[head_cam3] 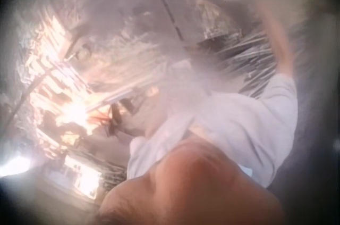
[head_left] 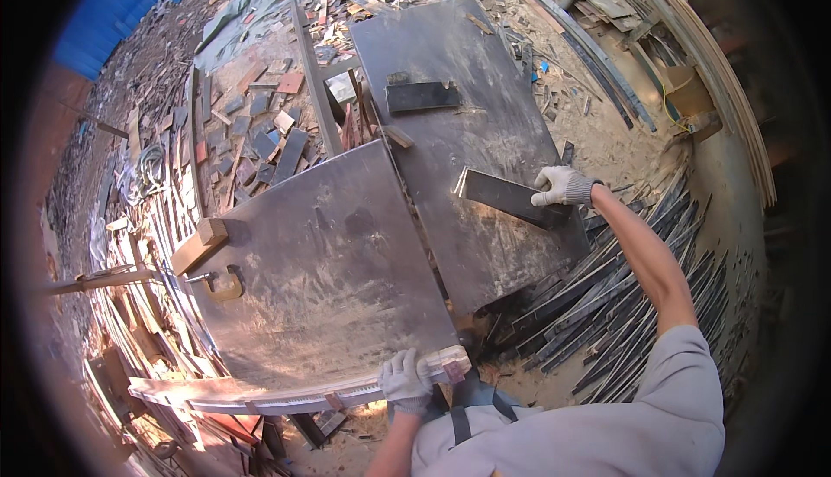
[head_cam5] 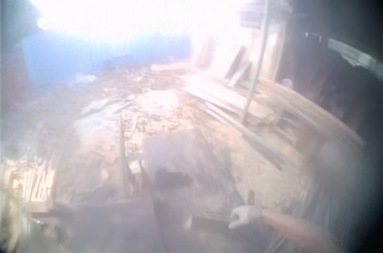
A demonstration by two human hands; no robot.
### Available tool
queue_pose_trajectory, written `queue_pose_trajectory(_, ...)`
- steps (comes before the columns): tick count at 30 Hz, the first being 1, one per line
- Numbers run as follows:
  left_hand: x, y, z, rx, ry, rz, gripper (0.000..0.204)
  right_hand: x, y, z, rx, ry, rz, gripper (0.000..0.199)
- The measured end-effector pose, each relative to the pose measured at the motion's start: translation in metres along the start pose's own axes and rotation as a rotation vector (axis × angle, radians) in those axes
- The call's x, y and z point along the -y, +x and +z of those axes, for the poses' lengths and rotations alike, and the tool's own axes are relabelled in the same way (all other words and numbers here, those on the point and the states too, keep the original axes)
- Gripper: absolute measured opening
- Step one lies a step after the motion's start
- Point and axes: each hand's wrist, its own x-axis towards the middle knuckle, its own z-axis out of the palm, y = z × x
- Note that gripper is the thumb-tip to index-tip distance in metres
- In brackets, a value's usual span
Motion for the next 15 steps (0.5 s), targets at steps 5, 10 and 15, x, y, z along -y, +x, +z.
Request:
queue_pose_trajectory(5,0.0,0.0,0.006,-0.012,-0.021,-0.005,0.04,0.039,0.078,-0.026,-0.741,-0.131,-0.169,0.084)
queue_pose_trajectory(10,0.001,0.004,0.007,-0.056,-0.015,0.028,0.039,0.135,0.166,-0.07,-0.841,-0.075,-0.177,0.094)
queue_pose_trajectory(15,0.0,0.006,0.005,-0.052,-0.019,0.009,0.038,0.126,0.15,-0.046,-0.872,0.248,-0.146,0.039)
